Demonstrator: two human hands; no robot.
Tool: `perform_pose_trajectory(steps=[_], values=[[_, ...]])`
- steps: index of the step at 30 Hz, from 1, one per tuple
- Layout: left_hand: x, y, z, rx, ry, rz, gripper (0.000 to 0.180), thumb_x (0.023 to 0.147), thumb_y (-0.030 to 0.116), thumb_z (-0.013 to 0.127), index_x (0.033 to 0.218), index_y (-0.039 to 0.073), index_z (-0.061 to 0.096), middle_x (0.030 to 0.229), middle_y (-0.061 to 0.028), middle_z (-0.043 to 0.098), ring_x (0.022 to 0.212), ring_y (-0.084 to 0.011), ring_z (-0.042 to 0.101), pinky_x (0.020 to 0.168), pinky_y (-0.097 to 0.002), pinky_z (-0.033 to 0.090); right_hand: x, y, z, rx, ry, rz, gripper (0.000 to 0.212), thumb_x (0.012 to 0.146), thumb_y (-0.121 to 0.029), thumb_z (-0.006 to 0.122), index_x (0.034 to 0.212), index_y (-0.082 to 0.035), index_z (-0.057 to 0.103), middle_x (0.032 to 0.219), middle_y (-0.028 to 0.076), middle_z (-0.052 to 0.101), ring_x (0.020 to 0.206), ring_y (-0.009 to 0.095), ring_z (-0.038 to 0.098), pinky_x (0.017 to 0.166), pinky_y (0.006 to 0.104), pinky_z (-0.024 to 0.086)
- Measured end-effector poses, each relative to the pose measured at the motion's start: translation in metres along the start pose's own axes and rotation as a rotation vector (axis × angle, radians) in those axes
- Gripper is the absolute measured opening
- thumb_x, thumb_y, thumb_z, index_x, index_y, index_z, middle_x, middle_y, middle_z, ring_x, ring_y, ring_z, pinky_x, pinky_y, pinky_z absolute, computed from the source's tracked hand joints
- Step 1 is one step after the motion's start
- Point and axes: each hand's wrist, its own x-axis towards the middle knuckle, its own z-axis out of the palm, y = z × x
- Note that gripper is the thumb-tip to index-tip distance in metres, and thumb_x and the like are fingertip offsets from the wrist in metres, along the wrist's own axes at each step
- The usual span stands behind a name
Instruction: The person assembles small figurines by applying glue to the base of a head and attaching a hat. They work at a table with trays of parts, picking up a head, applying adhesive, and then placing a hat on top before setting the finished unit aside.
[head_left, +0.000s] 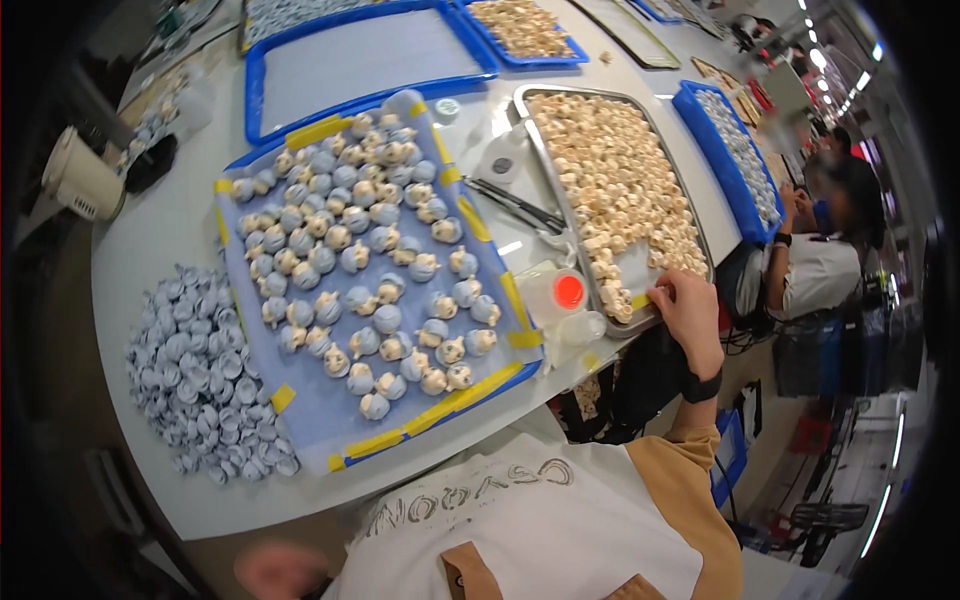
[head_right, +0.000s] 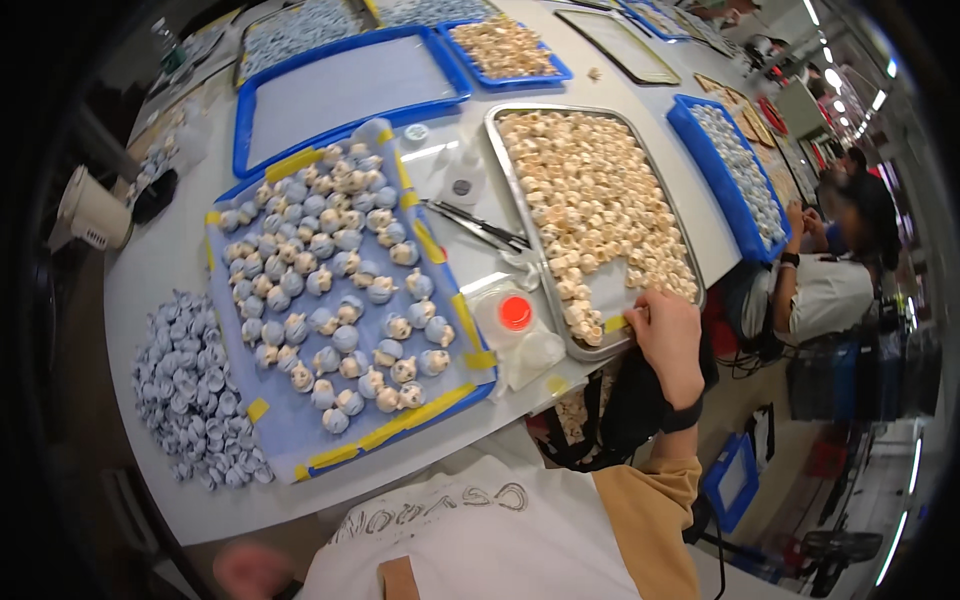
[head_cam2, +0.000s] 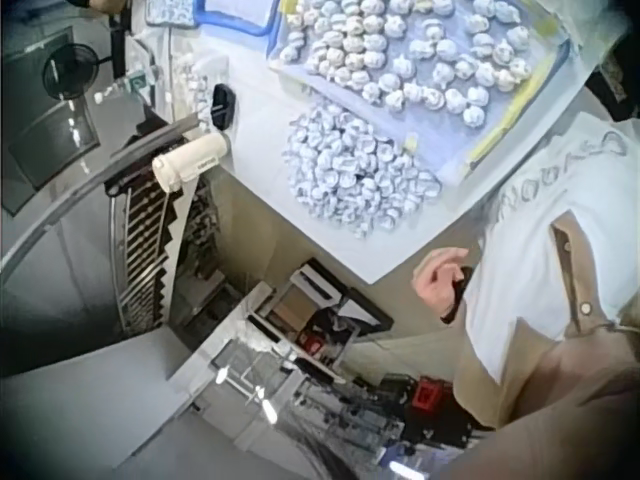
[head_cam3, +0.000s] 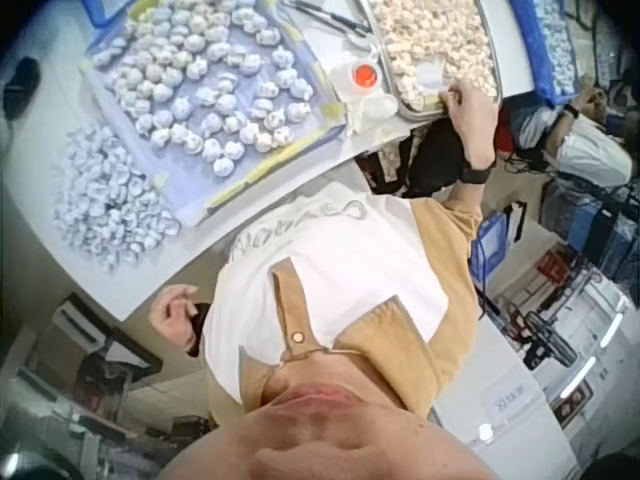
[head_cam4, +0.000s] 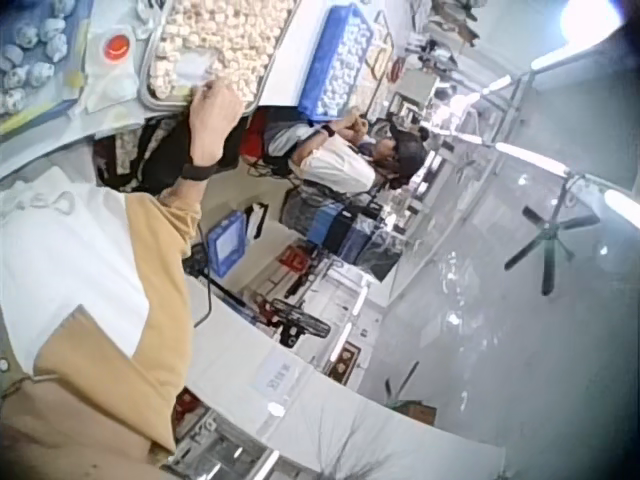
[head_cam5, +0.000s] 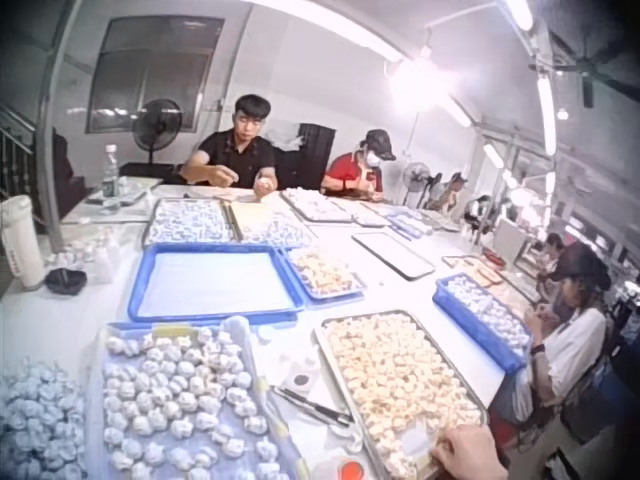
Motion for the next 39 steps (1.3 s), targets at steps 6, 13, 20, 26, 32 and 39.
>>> perform_pose_trajectory(steps=[6,13,20,26,32,39], values=[[0.055,0.009,0.041,-0.170,0.410,0.156,0.037,0.090,0.026,0.049,0.112,-0.004,0.053,0.101,-0.0160,0.057,0.068,-0.0155,0.056,0.056,-0.0205,0.044,-0.008,-0.020,-0.015,0.338,0.235,0.082,0.017,0.079,-0.002,0.057,0.096,0.000,0.060,0.089,0.013,0.057,0.071,0.023,0.057,0.064,0.0304,0.045],[0.117,0.032,0.079,-0.260,-0.602,0.107,0.029,0.079,0.001,0.063,0.107,-0.007,0.057,0.096,-0.0156,0.061,0.076,-0.0170,0.063,0.062,-0.0254,0.050,-0.061,-0.180,-0.044,1.260,-0.040,-0.998,0.017,0.073,0.002,0.062,0.089,0.003,0.063,0.097,0.020,0.061,0.079,0.029,0.063,0.067,0.0340,0.052],[0.118,0.028,0.100,-0.407,-0.617,-0.083,0.029,0.077,-0.005,0.064,0.106,-0.006,0.058,0.099,-0.0126,0.059,0.082,-0.0148,0.061,0.068,-0.0247,0.051,-0.062,-0.202,-0.039,1.184,0.060,-0.928,0.037,0.065,0.001,0.064,0.103,0.000,0.061,0.098,0.015,0.059,0.085,0.028,0.060,0.071,0.0358,0.049],[0.116,0.024,0.107,-0.582,-0.543,-0.154,0.033,0.077,-0.011,0.061,0.109,-0.009,0.055,0.105,-0.0162,0.056,0.091,-0.0180,0.059,0.076,-0.0291,0.053,-0.060,-0.180,-0.052,1.161,-0.085,-0.761,0.036,0.065,0.005,0.064,0.101,0.000,0.061,0.095,0.012,0.059,0.083,0.025,0.059,0.071,0.0326,0.046],[0.117,0.013,0.105,-0.680,-0.448,0.037,0.035,0.078,-0.009,0.060,0.112,-0.010,0.052,0.109,-0.0191,0.053,0.094,-0.0210,0.058,0.076,-0.0304,0.054,-0.018,-0.128,-0.052,0.649,0.249,-0.383,0.030,0.067,0.004,0.065,0.097,-0.002,0.063,0.093,0.012,0.060,0.081,0.025,0.059,0.071,0.0319,0.047],[0.112,0.009,0.103,-0.652,-0.403,0.046,0.032,0.083,0.003,0.060,0.111,-0.009,0.053,0.111,-0.0182,0.051,0.099,-0.0217,0.055,0.076,-0.0298,0.053,0.000,-0.127,-0.046,0.470,0.205,-0.529,0.026,0.068,0.002,0.066,0.094,-0.003,0.064,0.086,0.009,0.059,0.079,0.025,0.055,0.067,0.0330,0.046]])
